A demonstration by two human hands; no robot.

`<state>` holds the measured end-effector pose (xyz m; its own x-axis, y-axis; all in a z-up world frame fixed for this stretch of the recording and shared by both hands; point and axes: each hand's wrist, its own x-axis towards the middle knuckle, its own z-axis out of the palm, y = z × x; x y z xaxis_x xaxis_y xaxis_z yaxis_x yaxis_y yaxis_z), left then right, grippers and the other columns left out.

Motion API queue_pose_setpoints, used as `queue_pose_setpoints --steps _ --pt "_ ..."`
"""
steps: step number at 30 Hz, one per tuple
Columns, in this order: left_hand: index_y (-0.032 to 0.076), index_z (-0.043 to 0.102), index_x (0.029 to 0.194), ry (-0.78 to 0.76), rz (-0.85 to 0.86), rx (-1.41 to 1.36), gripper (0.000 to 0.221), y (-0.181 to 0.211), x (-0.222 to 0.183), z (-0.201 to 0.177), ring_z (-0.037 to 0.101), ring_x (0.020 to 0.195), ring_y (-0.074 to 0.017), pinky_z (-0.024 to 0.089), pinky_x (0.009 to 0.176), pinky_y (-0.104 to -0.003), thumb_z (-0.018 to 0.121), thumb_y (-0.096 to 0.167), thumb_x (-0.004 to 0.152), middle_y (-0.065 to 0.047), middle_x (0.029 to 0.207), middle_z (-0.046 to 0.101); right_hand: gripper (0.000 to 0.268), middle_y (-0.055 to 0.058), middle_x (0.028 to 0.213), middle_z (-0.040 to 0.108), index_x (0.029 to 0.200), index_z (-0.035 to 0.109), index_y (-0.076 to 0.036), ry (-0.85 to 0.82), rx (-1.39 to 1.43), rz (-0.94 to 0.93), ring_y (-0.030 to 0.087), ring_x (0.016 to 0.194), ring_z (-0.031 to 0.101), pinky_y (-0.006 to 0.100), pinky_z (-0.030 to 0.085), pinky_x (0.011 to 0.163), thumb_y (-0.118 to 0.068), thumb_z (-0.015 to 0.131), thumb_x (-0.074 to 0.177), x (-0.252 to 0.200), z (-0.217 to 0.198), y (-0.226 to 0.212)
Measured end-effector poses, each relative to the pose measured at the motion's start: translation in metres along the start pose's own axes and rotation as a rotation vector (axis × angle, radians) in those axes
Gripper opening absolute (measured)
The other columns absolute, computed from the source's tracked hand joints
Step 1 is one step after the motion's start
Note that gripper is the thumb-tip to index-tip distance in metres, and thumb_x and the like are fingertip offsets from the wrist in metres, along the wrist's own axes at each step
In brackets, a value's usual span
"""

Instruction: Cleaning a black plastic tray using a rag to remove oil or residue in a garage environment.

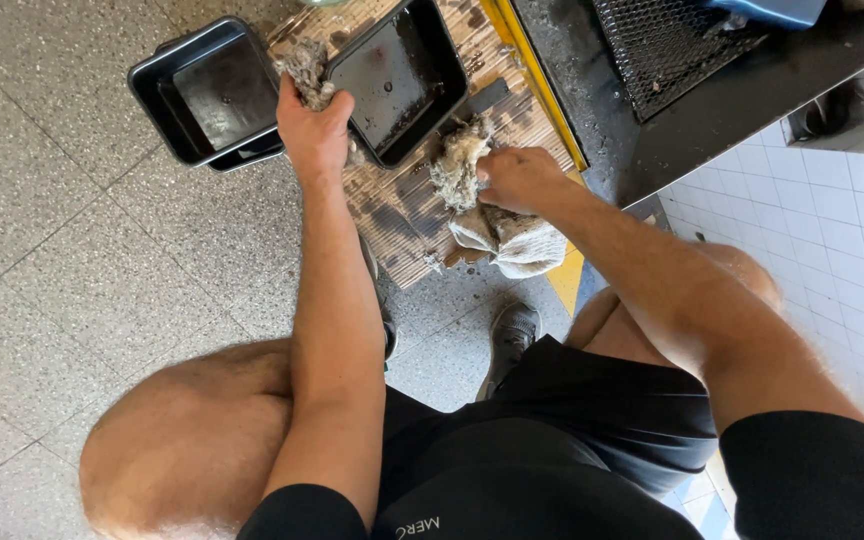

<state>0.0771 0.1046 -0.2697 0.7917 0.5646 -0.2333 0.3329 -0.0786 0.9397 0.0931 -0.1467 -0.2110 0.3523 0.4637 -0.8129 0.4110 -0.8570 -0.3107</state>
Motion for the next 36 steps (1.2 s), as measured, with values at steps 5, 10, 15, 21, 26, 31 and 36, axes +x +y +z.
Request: queue_pose_setpoints --steps 5,10,15,21,26,31,36 --pt "0.010 0.064 0.110 -0.149 -0.153 0.007 0.038 0.031 0.000 -0.005 0.066 0.082 -0.0150 0.058 0.084 -0.038 0.067 0.015 0.073 0.000 0.091 0.070 0.031 0.014 0.108 0.069 0.124 0.056 -0.010 0.457 0.344 0.165 0.026 0.091 0.068 0.045 0.058 0.075 -0.028 0.064 0.099 0.023 0.010 0.046" --pt "-0.002 0.023 0.151 -0.160 -0.342 0.069 0.096 0.026 0.007 -0.003 0.029 0.147 -0.0373 0.022 0.119 -0.055 0.079 0.026 0.079 -0.022 0.159 0.027 0.034 0.013 0.105 0.063 0.119 0.056 -0.010 0.491 0.725 0.155 0.020 0.082 0.066 0.040 0.053 0.069 -0.037 0.039 0.107 0.027 0.006 0.064" --pt "0.003 0.053 0.133 -0.274 -0.222 -0.028 0.065 0.038 0.007 -0.002 0.067 0.117 -0.0276 0.049 0.107 -0.045 0.078 0.024 0.076 -0.011 0.127 0.068 0.028 0.006 0.079 0.061 0.118 0.060 -0.004 0.554 0.862 0.019 0.013 0.066 0.063 0.028 0.053 0.058 -0.024 0.042 0.109 0.030 0.005 0.067" --pt "-0.002 0.016 0.153 -0.217 -0.346 -0.092 0.128 0.022 0.011 0.004 0.019 0.150 -0.0383 0.015 0.119 -0.054 0.093 0.049 0.064 -0.024 0.161 0.020 0.026 0.004 0.066 0.058 0.083 0.056 -0.010 0.595 0.738 0.069 0.013 0.051 0.052 0.031 0.044 0.044 -0.011 0.048 0.108 0.039 0.010 0.070" --pt "0.005 0.002 0.155 -0.358 -0.508 0.135 0.132 0.018 0.004 0.010 0.014 0.150 -0.0373 0.013 0.119 -0.054 0.098 0.029 0.068 -0.021 0.164 0.011 0.019 0.003 0.069 0.058 0.094 0.062 -0.004 0.645 0.857 0.085 0.012 0.051 0.054 0.025 0.048 0.041 -0.004 0.048 0.106 0.051 0.018 0.078" --pt "-0.002 0.015 0.151 -0.249 -0.229 0.101 0.099 -0.006 0.008 0.014 0.042 0.141 -0.0398 0.031 0.118 -0.051 0.078 0.007 0.075 -0.024 0.153 0.039 0.020 0.005 0.076 0.062 0.107 0.058 -0.005 0.650 0.980 0.064 0.013 0.059 0.063 0.024 0.053 0.047 -0.017 0.042 0.109 0.046 0.018 0.073" --pt "0.003 0.010 0.154 -0.238 -0.335 0.159 0.112 -0.040 0.020 0.021 0.020 0.149 -0.0387 0.012 0.121 -0.051 0.096 0.008 0.082 -0.021 0.162 0.020 0.020 0.008 0.089 0.068 0.106 0.064 -0.004 0.583 0.805 0.192 0.013 0.066 0.066 0.030 0.056 0.055 -0.020 0.053 0.105 0.059 0.028 0.086"
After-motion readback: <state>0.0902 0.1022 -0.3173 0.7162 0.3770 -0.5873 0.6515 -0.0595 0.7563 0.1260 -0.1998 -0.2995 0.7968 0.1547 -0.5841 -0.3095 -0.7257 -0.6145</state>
